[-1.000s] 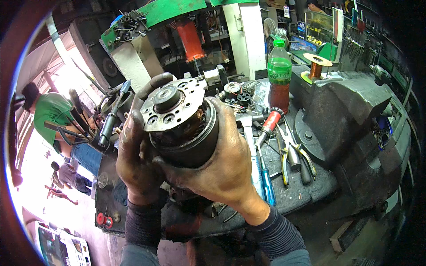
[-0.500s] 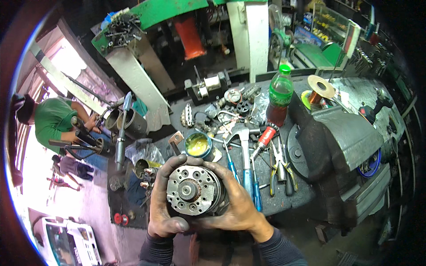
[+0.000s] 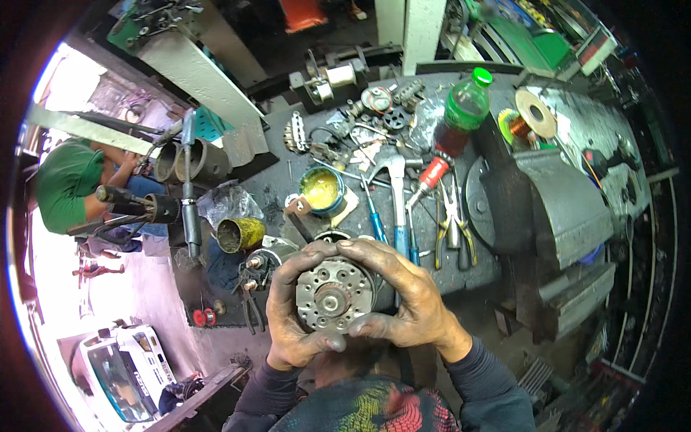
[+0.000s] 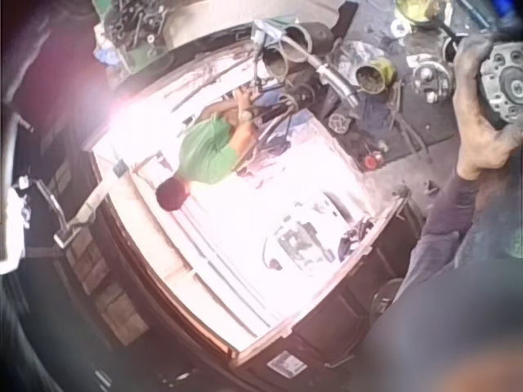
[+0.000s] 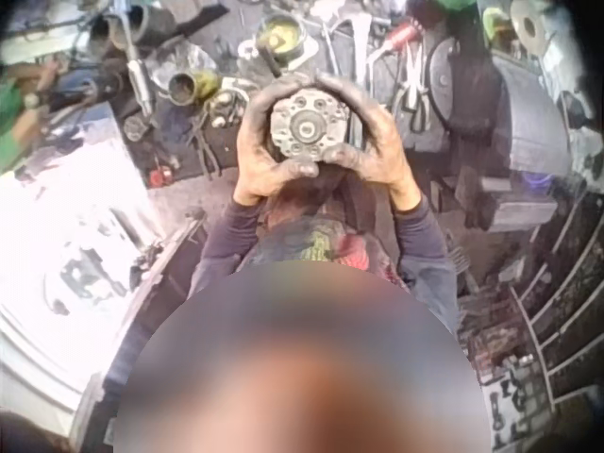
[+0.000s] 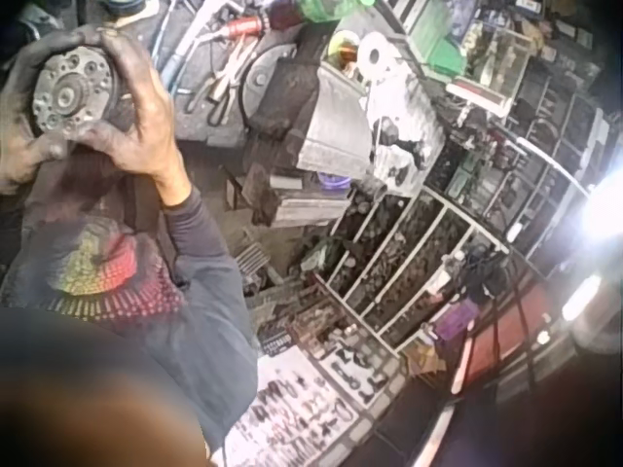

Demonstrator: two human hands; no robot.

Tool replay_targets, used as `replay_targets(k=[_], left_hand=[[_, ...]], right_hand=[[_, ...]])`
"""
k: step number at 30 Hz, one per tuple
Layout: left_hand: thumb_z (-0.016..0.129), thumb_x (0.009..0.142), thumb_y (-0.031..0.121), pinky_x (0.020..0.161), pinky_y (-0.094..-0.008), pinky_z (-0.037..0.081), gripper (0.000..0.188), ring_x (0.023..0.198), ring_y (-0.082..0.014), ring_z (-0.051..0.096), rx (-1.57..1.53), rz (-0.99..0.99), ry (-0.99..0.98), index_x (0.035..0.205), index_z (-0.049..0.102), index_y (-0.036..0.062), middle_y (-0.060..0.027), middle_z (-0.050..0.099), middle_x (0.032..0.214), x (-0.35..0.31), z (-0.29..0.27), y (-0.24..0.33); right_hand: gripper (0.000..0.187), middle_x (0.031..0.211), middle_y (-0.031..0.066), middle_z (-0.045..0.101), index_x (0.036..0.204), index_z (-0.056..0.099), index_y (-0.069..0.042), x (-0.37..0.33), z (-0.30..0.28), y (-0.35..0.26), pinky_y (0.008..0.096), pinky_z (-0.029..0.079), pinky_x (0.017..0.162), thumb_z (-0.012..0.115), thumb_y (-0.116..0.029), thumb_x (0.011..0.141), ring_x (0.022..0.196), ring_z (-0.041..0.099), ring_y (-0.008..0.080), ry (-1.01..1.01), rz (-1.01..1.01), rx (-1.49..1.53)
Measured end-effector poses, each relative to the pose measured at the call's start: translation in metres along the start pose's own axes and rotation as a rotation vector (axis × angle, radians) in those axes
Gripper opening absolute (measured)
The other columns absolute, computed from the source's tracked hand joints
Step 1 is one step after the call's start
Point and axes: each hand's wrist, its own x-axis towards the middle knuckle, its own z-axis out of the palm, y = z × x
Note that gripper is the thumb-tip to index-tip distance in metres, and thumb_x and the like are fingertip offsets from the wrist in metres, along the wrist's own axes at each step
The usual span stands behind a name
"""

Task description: The person cleans a mechanical component with a cloth, then uses pliers and a screwdriver to manipulate small parts. They attach a metal plate to the component and continue assembling it with various tools.

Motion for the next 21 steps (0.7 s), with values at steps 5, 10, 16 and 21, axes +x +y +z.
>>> replay_targets(k=[5,10,16,21], left_hand=[[0.100,0.067,0.045,0.118,-0.0533,0.038,0.100,0.141,-0.0392,0.051,0.107,0.093,-0.113,0.147,0.052,0.0083,-0.0180,0.059,0.146,0.007,-0.013,-0.008],[0.103,0.060,0.028,0.117,-0.0559,0.038,0.101,0.140,-0.0427,0.051,0.262,0.197,-0.252,0.146,0.052,0.0162,-0.0182,0.055,0.150,0.017,-0.027,-0.015],[0.101,0.064,0.024,0.116,-0.0579,0.039,0.094,0.140,-0.0435,0.052,0.190,0.196,-0.250,0.145,0.053,0.0177,-0.0181,0.055,0.150,0.019,-0.028,-0.019],[0.102,0.062,0.033,0.117,-0.0591,0.037,0.097,0.139,-0.0430,0.052,0.175,0.133,-0.241,0.144,0.053,0.0182,-0.0193,0.055,0.150,0.018,-0.027,-0.016]], right_hand=[[0.101,0.149,0.0211,0.060,0.150,0.054,-0.002,0.000,0.006,-0.003,0.0513,0.042,0.118,0.091,-0.052,0.071,0.142,0.053,0.0429,-0.014,-0.024,-0.004],[0.106,0.151,0.0264,0.054,0.153,0.052,-0.005,0.004,-0.002,-0.015,0.0517,0.045,0.116,0.098,-0.038,0.063,0.139,0.054,0.0475,-0.089,-0.023,-0.145],[0.096,0.149,0.0296,0.054,0.151,0.055,-0.009,0.013,-0.007,-0.014,0.0496,0.051,0.110,0.097,-0.028,0.067,0.134,0.059,0.0465,-0.132,-0.033,-0.172],[0.094,0.149,0.0284,0.054,0.149,0.058,-0.011,0.015,-0.010,-0.011,0.0494,0.053,0.108,0.098,-0.027,0.065,0.134,0.059,0.0464,-0.150,-0.020,-0.178]])
